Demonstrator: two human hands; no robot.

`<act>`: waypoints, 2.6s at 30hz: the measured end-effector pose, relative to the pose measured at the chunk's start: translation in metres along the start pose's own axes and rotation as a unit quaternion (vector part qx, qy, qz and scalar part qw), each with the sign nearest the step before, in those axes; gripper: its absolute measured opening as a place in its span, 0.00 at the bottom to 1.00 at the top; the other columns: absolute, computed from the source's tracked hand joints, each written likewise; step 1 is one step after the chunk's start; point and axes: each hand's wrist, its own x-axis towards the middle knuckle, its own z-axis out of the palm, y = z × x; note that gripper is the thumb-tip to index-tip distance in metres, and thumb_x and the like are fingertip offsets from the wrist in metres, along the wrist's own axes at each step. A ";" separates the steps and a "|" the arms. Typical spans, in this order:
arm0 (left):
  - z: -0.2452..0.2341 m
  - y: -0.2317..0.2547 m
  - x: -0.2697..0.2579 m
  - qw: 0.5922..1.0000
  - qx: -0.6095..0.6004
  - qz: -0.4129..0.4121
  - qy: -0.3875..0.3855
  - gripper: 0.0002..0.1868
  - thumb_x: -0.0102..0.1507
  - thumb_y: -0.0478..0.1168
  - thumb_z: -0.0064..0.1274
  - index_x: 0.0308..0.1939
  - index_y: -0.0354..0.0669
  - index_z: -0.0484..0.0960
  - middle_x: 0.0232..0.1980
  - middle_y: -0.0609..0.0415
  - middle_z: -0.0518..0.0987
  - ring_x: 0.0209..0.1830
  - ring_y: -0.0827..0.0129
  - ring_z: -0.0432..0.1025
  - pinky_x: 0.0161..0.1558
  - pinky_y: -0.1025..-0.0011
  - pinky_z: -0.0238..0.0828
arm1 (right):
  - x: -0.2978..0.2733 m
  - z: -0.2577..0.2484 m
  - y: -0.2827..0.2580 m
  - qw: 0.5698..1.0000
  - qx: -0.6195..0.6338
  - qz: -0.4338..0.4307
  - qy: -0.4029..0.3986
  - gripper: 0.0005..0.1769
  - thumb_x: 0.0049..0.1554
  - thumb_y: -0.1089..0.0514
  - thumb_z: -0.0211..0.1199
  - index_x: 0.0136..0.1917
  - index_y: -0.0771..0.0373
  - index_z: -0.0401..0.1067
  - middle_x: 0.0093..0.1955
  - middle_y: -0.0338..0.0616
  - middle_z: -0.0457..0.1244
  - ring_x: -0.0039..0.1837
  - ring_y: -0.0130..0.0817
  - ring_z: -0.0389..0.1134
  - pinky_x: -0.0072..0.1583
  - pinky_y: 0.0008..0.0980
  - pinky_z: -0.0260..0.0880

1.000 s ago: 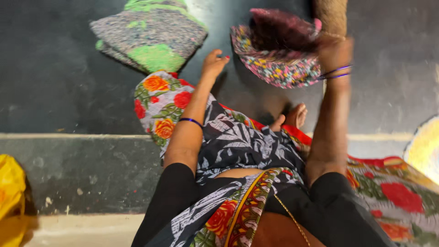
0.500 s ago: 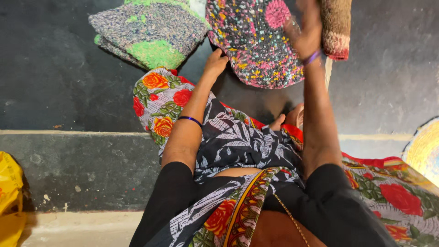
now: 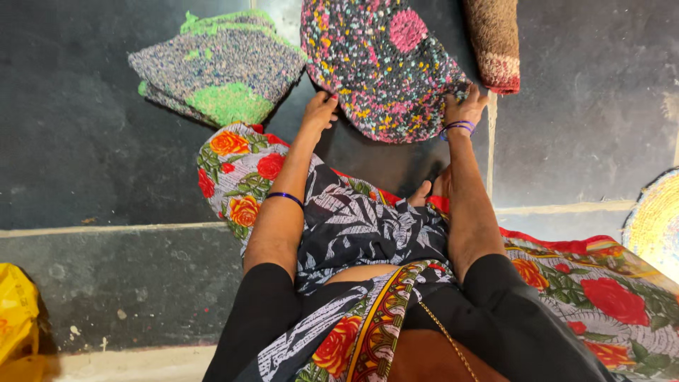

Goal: The person sits on a tiled floor and folds several small, colorful, circular woven rugs. They handle each rug individually, smoothing it out and folding it into a compact shape before placing it aside.

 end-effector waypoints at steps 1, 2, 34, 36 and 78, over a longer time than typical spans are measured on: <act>-0.001 -0.002 0.006 0.999 -0.017 0.002 0.031 0.16 0.66 0.50 0.53 0.51 0.44 0.79 0.39 0.57 0.81 0.31 0.71 0.76 0.26 0.71 0.71 | 0.006 -0.002 -0.002 1.000 -0.016 0.006 -0.002 0.41 0.52 0.40 0.75 0.69 0.63 0.65 0.68 0.60 0.62 0.70 0.59 0.64 0.71 0.54 0.66; -0.004 -0.005 0.015 0.998 -0.034 0.003 0.061 0.17 0.65 0.49 0.55 0.51 0.43 0.80 0.39 0.56 0.80 0.32 0.71 0.75 0.27 0.69 0.71 | 0.009 -0.004 -0.005 0.999 -0.032 0.012 -0.005 0.31 0.56 0.43 0.73 0.64 0.63 0.70 0.63 0.60 0.68 0.67 0.58 0.69 0.68 0.54 0.70; -0.014 0.052 -0.027 0.920 -0.355 0.146 -0.079 0.32 0.68 0.40 0.57 0.74 0.47 0.64 0.49 0.43 0.85 0.40 0.65 0.81 0.38 0.70 0.77 | 0.135 -0.104 -0.032 0.955 0.243 -0.068 0.157 0.14 0.57 0.61 0.58 0.52 0.70 0.77 0.52 0.57 0.74 0.53 0.58 0.70 0.56 0.50 0.71; -0.015 0.053 -0.018 0.923 -0.360 0.132 -0.025 0.29 0.67 0.41 0.56 0.71 0.47 0.65 0.47 0.45 0.85 0.37 0.65 0.81 0.36 0.70 0.77 | 0.123 -0.136 -0.010 0.939 0.001 -0.110 0.327 0.32 0.54 0.60 0.64 0.70 0.71 0.64 0.66 0.60 0.64 0.67 0.60 0.63 0.64 0.50 0.66; -0.082 0.034 0.014 0.868 -0.169 0.157 0.440 0.37 0.61 0.34 0.63 0.73 0.38 0.68 0.81 0.35 0.47 0.77 0.52 0.56 0.72 0.59 0.61 | -0.029 -0.042 -0.094 0.914 -0.149 -0.356 0.126 0.34 0.45 0.50 0.72 0.66 0.46 0.74 0.71 0.68 0.53 0.64 0.69 0.61 0.58 0.54 0.66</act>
